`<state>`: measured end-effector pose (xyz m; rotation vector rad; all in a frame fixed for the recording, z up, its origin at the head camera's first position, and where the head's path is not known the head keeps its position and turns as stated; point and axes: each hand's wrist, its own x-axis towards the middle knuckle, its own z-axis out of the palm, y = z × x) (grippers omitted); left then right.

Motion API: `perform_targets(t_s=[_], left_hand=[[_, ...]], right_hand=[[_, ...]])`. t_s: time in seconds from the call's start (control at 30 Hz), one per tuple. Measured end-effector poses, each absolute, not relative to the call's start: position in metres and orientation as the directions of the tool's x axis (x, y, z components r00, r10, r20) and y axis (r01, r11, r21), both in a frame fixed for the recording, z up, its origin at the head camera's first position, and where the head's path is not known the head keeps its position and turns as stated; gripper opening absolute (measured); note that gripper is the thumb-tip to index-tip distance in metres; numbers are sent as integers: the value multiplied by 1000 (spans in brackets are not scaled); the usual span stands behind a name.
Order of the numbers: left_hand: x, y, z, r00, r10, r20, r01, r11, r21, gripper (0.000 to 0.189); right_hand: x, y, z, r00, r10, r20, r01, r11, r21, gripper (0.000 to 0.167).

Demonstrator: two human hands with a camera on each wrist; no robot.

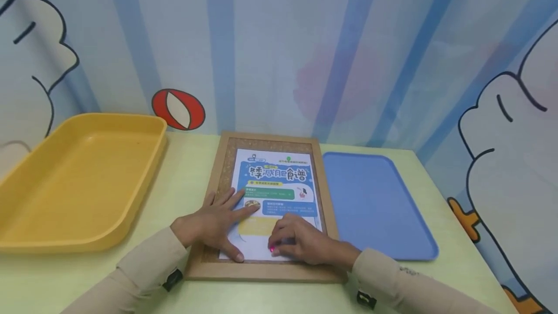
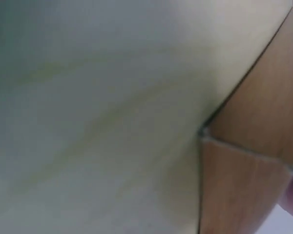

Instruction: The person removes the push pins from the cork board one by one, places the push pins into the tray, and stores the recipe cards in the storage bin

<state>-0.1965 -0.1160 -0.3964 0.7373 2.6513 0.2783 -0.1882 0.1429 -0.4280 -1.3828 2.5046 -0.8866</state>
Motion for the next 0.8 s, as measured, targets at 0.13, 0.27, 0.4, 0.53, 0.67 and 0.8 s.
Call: perform_targets(t_s=[0.13,0.27,0.4,0.53,0.67,0.8], left_hand=[[-197,-116,-399,-794,528,-303,453,845,285,113],[-197,-116,-400,-795,531,-295,457,843,284,114],[-196,-116,-400,-793,529,-301,452,843,291,114],[-196,-115,-399,-795,521,-312,441,848,294,114],[-196,-113,-398,-802,509,-311,431,855,289,115],[-196,-112,-397,-808,504,-305,423,856,296,116]], right_hand=[[-188,143,-430,-536,-829,163,-749,377,-545,12],[-189,143,-431,-503,-845,184,-778,349,-523,12],[-190,143,-430,-486,-855,183,-790,340,-510,12],[-189,143,-429,-476,-863,172,-798,341,-497,12],[-187,143,-428,-490,-861,138,-787,368,-494,13],[-186,142,-427,-515,-851,104,-769,405,-494,12]])
